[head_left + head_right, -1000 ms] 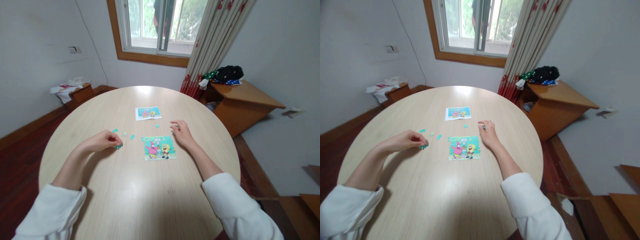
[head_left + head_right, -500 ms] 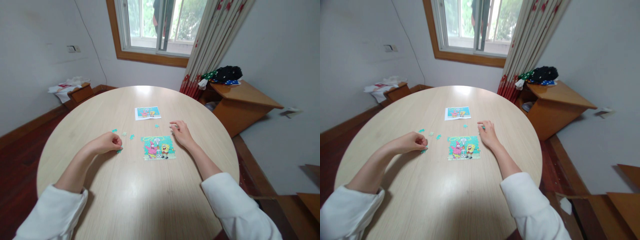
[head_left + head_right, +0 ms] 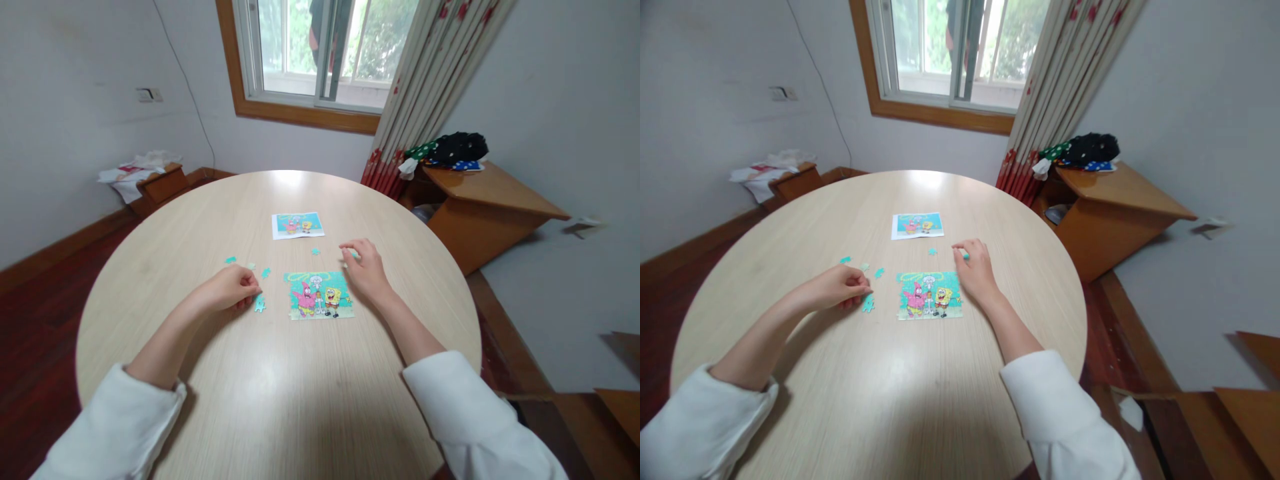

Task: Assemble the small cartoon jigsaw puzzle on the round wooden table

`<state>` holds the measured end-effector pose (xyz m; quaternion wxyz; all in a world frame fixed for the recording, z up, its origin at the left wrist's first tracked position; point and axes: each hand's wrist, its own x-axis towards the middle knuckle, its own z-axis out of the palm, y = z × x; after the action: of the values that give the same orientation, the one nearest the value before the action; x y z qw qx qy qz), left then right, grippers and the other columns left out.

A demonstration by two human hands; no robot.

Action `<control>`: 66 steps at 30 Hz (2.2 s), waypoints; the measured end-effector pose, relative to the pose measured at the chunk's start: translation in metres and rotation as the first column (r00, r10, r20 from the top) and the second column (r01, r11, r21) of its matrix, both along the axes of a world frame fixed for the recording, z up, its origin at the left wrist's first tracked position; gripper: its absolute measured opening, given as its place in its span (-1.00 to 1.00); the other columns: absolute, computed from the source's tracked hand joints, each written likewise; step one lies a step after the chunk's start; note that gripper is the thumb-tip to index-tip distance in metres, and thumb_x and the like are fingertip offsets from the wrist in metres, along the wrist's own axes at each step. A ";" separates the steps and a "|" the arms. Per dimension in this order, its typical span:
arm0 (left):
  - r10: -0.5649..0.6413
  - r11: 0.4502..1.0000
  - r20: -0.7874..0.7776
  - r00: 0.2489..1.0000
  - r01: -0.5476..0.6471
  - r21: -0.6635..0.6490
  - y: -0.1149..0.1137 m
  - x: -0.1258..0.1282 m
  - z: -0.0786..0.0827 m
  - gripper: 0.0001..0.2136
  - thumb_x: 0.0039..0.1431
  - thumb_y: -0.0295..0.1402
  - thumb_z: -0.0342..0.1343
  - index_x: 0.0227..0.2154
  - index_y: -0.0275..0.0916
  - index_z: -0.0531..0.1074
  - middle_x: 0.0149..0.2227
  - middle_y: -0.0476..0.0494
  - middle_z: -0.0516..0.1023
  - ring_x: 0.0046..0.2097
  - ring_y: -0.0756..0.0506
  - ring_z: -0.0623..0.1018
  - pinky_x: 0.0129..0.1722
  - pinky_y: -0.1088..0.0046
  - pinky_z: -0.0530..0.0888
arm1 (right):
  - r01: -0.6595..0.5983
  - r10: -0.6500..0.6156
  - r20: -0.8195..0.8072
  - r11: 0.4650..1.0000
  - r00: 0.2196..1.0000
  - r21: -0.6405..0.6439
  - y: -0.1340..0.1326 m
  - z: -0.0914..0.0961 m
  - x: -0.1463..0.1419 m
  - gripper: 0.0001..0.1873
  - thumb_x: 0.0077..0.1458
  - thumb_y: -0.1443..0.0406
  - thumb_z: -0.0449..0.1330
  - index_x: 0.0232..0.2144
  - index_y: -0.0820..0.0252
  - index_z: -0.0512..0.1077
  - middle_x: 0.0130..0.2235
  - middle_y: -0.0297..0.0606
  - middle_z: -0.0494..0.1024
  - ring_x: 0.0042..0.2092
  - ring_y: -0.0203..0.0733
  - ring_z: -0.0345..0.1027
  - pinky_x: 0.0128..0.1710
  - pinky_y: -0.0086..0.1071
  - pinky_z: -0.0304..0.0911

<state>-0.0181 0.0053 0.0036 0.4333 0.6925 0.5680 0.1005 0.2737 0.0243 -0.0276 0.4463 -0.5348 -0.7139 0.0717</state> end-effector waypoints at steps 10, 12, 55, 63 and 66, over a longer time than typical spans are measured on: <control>-0.268 0.935 -0.057 0.962 0.274 0.224 0.001 -0.011 0.003 -0.80 -0.09 -0.34 0.06 -0.38 -0.21 0.52 -0.46 -0.04 0.45 -0.42 -0.02 0.37 -0.39 0.49 0.30 | -0.288 0.346 0.301 0.932 0.889 -0.219 -0.063 0.008 -0.104 -0.89 0.09 0.27 0.20 -0.32 0.19 0.46 -0.23 -0.19 0.45 -0.17 -0.13 0.28 -0.16 -0.26 0.15; -0.284 0.933 -0.051 0.958 0.288 0.217 0.002 -0.011 0.001 -0.82 -0.09 -0.34 0.05 -0.40 -0.21 0.50 -0.50 -0.01 0.40 -0.44 -0.02 0.35 -0.41 0.49 0.28 | -0.293 0.367 0.343 0.924 0.865 -0.247 -0.066 0.005 -0.113 -0.83 0.08 0.22 0.21 -0.28 0.18 0.46 -0.20 -0.18 0.45 -0.15 -0.12 0.27 -0.17 -0.24 0.14; 0.051 0.985 0.432 0.900 -0.118 0.129 0.001 0.028 -0.018 -0.83 -0.14 -0.28 0.16 -0.51 -0.29 0.40 -0.51 -0.09 0.50 -0.48 0.00 0.42 -0.45 0.48 0.30 | -0.390 0.187 -0.448 0.820 0.874 -0.418 -0.018 0.001 -0.072 -0.96 -0.06 0.37 0.22 -0.50 0.25 0.44 -0.51 -0.33 0.49 -0.47 -0.34 0.35 -0.42 -0.45 0.27; 0.143 0.962 0.472 0.870 -0.235 0.141 -0.001 0.041 -0.026 -0.83 -0.21 -0.28 0.17 -0.58 -0.28 0.39 -0.58 -0.03 0.45 -0.52 0.02 0.39 -0.49 0.50 0.29 | -0.319 0.158 -0.395 0.866 0.905 -0.385 -0.015 -0.006 -0.073 -0.92 -0.05 0.42 0.19 -0.43 0.24 0.48 -0.44 -0.28 0.55 -0.39 -0.31 0.40 -0.33 -0.41 0.31; 0.177 0.949 0.469 0.865 -0.277 0.152 -0.002 0.045 -0.028 -0.82 -0.22 -0.26 0.17 -0.58 -0.28 0.40 -0.60 -0.02 0.44 -0.53 0.02 0.39 -0.49 0.49 0.30 | -0.305 0.140 -0.401 0.871 0.905 -0.385 -0.012 -0.009 -0.072 -0.92 -0.04 0.42 0.18 -0.43 0.25 0.48 -0.43 -0.27 0.55 -0.40 -0.31 0.40 -0.34 -0.42 0.30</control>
<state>0.0269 0.0034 -0.0243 0.4607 0.6208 0.5161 0.3688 0.2019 0.0126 -0.0368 0.4258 -0.5115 -0.6428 0.3794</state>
